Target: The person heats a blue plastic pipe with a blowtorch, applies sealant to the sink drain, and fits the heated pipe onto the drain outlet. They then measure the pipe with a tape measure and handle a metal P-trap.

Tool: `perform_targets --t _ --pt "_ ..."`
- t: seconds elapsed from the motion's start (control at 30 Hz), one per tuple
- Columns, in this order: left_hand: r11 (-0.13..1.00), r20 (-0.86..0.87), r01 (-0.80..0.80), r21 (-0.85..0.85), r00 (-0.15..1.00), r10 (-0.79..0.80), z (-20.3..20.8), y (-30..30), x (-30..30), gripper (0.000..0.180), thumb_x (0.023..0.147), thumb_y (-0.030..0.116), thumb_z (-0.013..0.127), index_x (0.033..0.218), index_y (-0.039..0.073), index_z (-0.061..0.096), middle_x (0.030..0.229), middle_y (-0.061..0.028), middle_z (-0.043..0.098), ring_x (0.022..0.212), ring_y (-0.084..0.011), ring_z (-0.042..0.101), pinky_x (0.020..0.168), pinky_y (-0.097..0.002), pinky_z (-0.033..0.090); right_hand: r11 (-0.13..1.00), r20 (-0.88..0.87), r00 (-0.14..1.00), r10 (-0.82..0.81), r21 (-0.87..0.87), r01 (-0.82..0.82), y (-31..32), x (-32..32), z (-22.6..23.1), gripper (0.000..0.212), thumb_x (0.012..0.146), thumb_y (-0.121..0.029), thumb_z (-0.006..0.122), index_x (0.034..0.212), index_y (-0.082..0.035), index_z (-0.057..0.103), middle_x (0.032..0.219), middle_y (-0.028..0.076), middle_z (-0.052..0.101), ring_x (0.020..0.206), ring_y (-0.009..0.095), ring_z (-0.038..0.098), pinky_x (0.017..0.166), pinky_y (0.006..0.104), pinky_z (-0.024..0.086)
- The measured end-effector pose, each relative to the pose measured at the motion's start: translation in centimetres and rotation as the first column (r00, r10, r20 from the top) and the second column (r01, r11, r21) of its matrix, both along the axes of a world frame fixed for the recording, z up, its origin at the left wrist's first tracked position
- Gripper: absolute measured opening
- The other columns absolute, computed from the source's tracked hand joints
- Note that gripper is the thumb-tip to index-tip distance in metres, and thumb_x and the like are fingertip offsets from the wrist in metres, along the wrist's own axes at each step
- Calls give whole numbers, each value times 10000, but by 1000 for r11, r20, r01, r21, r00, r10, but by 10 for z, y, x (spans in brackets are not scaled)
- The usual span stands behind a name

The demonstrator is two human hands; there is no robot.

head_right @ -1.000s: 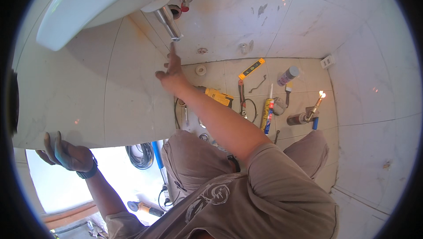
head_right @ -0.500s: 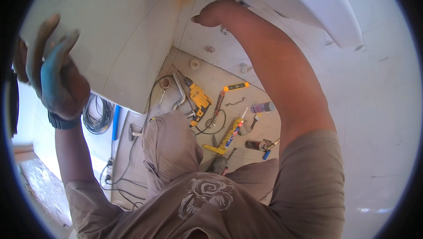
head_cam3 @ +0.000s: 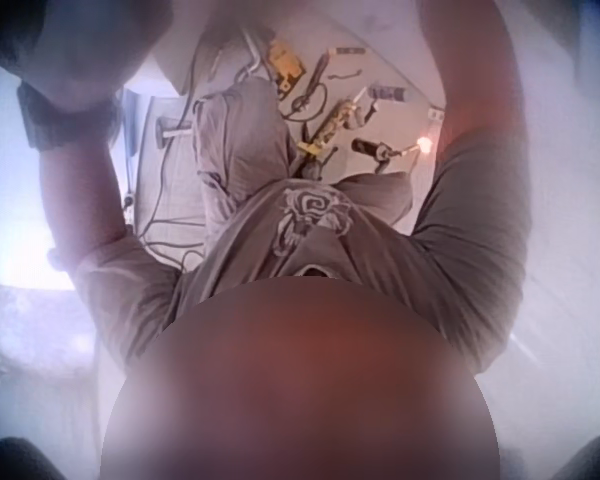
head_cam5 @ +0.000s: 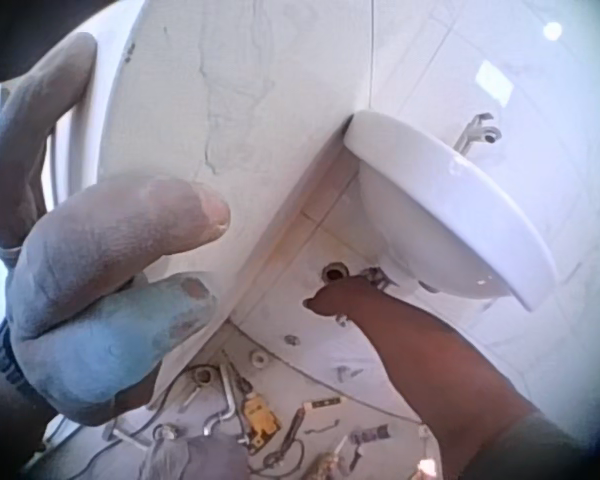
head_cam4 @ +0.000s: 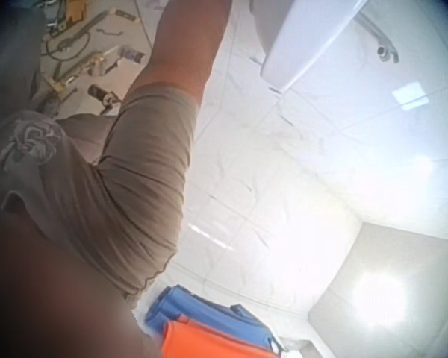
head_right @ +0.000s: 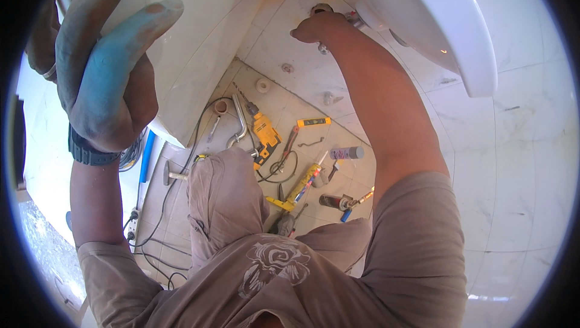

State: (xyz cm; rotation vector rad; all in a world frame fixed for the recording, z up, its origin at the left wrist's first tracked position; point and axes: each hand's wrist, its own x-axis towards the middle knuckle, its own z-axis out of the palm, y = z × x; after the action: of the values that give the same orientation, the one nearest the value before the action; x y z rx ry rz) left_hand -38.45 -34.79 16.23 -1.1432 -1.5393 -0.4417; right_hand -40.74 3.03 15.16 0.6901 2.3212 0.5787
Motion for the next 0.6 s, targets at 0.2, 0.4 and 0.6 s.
perform_targets --t 0.2,0.4,0.6 --pt "1000 10 12 8 1000 -12 -2 -3 -1 172 994 45 637 1098 98 763 1281 -130 713 1232 -291 601 1039 -391 493 972 251 949 192 87 -219 -14 18 8 455 912 -275 538 1283 -67 699 1410 152 635 1280 324 605 1068 480 464" --pt "1000 3 17 11 1000 -17 -1 -10 -4 170 990 44 645 1109 91 758 1287 -139 709 1223 -299 608 1026 -389 512 799 169 830 531 226 -557 -8 66 1 389 859 -161 594 1221 -116 730 1502 166 545 1337 318 560 1207 557 298" --pt "1000 1 27 -1 1000 -27 -1 -12 -7 171 985 43 654 1119 83 753 1292 -147 704 1213 -308 615 1014 -387 532 554 99 630 770 387 -738 11 105 -14 434 899 -116 615 1323 -175 687 1578 138 466 1494 319 387 1271 563 184"
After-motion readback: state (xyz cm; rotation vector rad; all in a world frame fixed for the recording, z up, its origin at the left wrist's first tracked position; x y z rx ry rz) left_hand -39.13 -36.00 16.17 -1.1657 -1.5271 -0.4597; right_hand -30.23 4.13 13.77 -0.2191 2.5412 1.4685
